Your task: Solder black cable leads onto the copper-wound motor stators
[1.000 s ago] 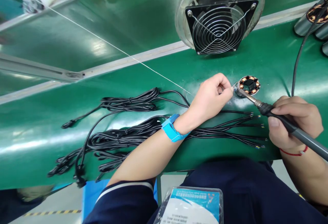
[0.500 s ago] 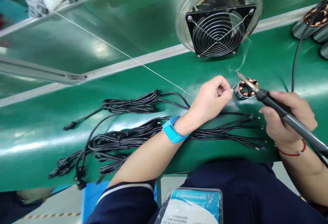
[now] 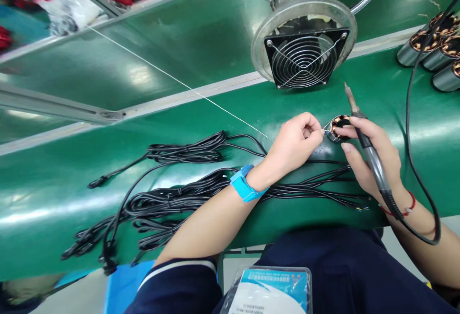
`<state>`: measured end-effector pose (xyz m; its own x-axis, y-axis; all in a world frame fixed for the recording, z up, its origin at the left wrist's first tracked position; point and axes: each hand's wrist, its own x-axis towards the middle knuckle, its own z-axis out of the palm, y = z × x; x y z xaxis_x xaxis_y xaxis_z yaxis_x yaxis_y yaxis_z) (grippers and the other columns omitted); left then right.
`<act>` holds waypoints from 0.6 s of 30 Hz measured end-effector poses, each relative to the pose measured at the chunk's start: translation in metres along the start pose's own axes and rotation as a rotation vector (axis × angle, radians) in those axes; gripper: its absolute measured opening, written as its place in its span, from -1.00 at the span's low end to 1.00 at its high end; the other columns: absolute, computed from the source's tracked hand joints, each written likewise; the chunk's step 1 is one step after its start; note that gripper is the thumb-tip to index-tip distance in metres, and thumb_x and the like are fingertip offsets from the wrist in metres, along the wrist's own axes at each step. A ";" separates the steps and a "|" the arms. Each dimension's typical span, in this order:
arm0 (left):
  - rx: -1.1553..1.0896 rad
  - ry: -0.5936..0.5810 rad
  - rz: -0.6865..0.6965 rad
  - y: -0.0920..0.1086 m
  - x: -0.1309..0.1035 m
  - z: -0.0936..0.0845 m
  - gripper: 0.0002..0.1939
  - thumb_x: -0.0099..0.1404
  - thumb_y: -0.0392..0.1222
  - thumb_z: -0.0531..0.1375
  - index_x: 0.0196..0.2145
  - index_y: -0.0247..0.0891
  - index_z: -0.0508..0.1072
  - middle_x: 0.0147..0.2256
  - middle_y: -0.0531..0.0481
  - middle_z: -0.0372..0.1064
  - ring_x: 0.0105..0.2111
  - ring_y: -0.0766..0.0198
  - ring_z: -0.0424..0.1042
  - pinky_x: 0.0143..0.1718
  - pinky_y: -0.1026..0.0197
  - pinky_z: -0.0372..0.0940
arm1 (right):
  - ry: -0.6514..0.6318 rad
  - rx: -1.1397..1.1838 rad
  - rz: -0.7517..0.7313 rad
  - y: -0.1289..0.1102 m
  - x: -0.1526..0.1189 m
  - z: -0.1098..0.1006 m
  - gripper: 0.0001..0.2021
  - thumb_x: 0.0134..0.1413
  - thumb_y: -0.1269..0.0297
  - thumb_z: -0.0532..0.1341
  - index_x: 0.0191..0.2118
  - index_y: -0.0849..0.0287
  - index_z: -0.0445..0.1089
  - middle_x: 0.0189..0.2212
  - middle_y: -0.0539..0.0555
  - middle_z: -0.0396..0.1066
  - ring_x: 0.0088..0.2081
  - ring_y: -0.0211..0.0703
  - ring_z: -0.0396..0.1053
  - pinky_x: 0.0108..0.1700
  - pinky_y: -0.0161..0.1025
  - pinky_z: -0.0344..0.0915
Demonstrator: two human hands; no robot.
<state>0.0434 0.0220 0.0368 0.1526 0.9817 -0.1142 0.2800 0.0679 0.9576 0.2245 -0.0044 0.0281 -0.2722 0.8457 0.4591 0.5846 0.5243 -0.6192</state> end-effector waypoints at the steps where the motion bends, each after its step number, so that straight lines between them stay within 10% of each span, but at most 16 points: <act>1: -0.014 -0.013 -0.010 0.000 0.000 0.000 -0.91 0.17 -0.32 0.15 -0.48 -0.29 0.31 -0.57 0.14 0.21 -0.59 0.46 0.13 -0.56 0.35 0.06 | 0.018 -0.018 0.015 -0.001 0.002 0.000 -0.54 0.21 0.32 0.18 0.20 -0.01 0.15 -0.15 0.04 0.53 -0.03 -0.02 0.44 0.01 0.04 0.33; 9: -0.108 -0.072 -0.015 0.004 -0.002 -0.003 -0.92 0.20 -0.31 0.13 -0.46 -0.29 0.33 -0.55 0.13 0.23 -0.62 0.47 0.16 -0.58 0.34 0.08 | -0.016 -0.089 0.082 -0.005 0.010 0.010 -0.51 0.17 0.31 0.18 0.20 -0.09 0.13 -0.27 0.02 0.52 -0.19 0.00 0.42 -0.13 0.03 0.32; 18: 0.136 0.013 0.426 0.000 -0.006 -0.003 -0.89 0.26 -0.34 0.18 -0.43 -0.29 0.42 -0.34 0.00 0.41 -0.27 0.33 0.38 -0.21 0.25 0.30 | 0.026 0.073 0.093 -0.004 0.007 0.013 -0.50 0.18 0.26 0.17 0.22 -0.06 0.11 -0.29 -0.01 0.46 -0.09 -0.03 0.41 0.07 0.07 0.27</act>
<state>0.0397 0.0168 0.0382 0.2698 0.9190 0.2874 0.3171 -0.3666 0.8747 0.2108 0.0007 0.0256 -0.1989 0.8883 0.4139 0.5486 0.4509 -0.7041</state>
